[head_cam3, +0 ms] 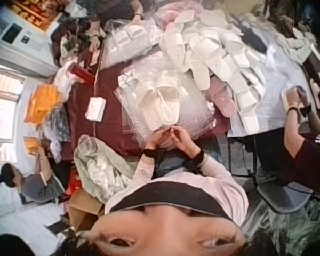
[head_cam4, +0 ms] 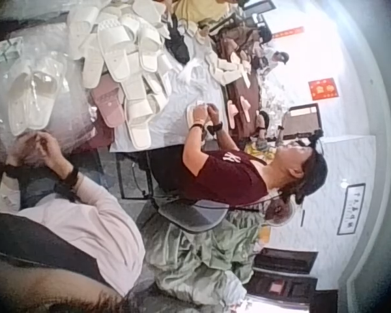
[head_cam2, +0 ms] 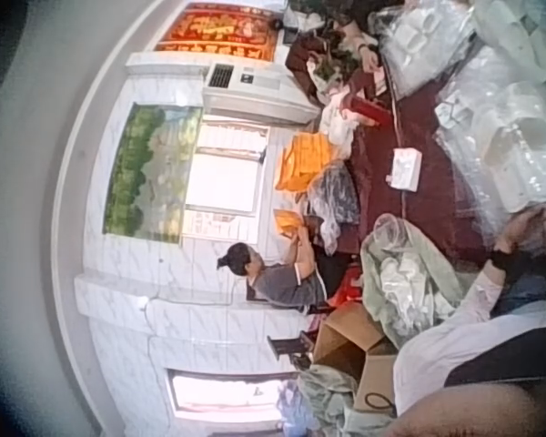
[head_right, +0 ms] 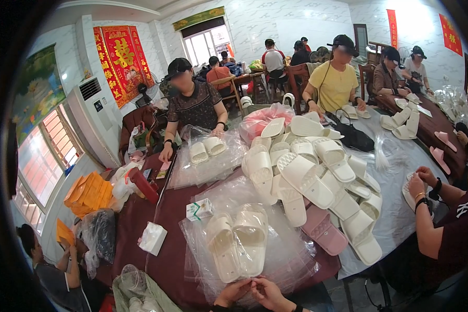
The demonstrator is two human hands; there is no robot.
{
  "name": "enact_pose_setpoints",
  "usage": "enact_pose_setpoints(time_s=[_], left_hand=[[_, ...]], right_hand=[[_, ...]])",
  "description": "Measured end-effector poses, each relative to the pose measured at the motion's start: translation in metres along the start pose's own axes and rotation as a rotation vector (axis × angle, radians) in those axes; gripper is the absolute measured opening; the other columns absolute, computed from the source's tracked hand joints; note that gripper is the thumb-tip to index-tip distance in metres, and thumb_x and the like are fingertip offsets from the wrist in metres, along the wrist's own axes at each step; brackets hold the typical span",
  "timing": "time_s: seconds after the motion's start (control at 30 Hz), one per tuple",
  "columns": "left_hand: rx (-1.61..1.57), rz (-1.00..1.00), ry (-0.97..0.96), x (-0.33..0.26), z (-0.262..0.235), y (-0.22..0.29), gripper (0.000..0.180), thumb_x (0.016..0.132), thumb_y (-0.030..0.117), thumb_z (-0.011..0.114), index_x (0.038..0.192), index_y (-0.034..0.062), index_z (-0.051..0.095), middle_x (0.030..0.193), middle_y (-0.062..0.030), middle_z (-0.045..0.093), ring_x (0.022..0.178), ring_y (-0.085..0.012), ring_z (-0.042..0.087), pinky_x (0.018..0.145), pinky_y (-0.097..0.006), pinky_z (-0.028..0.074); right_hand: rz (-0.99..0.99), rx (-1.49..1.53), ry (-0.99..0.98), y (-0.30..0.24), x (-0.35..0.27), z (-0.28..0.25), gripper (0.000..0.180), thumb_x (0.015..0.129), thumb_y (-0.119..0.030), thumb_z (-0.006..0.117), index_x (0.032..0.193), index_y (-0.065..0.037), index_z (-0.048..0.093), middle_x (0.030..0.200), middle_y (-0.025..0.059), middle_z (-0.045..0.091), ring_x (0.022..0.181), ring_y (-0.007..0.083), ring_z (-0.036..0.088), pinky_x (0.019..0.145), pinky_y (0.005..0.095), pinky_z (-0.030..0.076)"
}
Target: Inspecting and organizing manufactured slipper components at a production table.
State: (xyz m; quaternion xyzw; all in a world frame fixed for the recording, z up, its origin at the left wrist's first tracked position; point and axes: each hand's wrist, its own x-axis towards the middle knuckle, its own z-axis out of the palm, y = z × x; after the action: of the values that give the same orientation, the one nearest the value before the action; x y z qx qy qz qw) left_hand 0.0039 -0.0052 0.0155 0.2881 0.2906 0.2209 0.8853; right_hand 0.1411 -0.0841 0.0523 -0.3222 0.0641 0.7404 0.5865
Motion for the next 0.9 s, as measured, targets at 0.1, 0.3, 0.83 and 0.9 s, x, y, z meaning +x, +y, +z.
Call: enact_pose_setpoints(time_s=[0.1, 0.3, 0.83, 0.9], left_hand=[[-0.044, -0.012, -0.221, -0.002, 0.004, 0.007, 0.023, 0.094, 0.015, 0.047, 0.106, -0.0021, 0.056, 0.093, -0.0095, 0.063, 0.086, -0.0188, 0.061, 0.079, -0.029, 0.049], [-0.049, -0.056, -0.106, 0.002, -0.006, 0.0, 0.019, 0.092, 0.011, 0.051, 0.106, -0.0011, 0.056, 0.093, -0.0082, 0.063, 0.085, -0.0185, 0.061, 0.08, -0.029, 0.049], [0.089, 0.002, -0.252, 0.001, -0.001, 0.008, 0.029, 0.093, 0.017, 0.051, 0.113, -0.0026, 0.052, 0.1, -0.0069, 0.059, 0.087, -0.0152, 0.057, 0.074, -0.028, 0.047], [0.128, -0.003, -0.222, 0.0, 0.001, 0.008, 0.028, 0.093, 0.017, 0.051, 0.113, -0.0025, 0.052, 0.102, -0.0075, 0.059, 0.089, -0.0164, 0.057, 0.075, -0.029, 0.048]], right_hand=[[0.084, 0.139, -0.262, 0.008, 0.007, -0.018, 0.023, 0.091, -0.018, 0.043, 0.078, -0.004, 0.055, 0.061, 0.0045, 0.054, 0.036, 0.0115, 0.038, 0.042, 0.0232, 0.033], [0.142, 0.27, -0.316, 0.011, 0.009, -0.018, 0.026, 0.093, -0.021, 0.04, 0.08, -0.005, 0.056, 0.066, 0.0036, 0.056, 0.036, 0.0094, 0.035, 0.047, 0.0231, 0.034], [-0.184, -0.618, 0.008, 0.008, -0.016, 0.005, 0.025, 0.094, -0.027, 0.048, 0.085, -0.006, 0.057, 0.069, 0.0011, 0.056, 0.049, 0.0073, 0.045, 0.044, 0.0211, 0.036], [-0.222, -0.684, 0.018, 0.008, -0.016, 0.007, 0.026, 0.094, -0.029, 0.049, 0.085, -0.006, 0.058, 0.069, 0.0003, 0.056, 0.05, 0.0064, 0.045, 0.044, 0.0206, 0.036]])
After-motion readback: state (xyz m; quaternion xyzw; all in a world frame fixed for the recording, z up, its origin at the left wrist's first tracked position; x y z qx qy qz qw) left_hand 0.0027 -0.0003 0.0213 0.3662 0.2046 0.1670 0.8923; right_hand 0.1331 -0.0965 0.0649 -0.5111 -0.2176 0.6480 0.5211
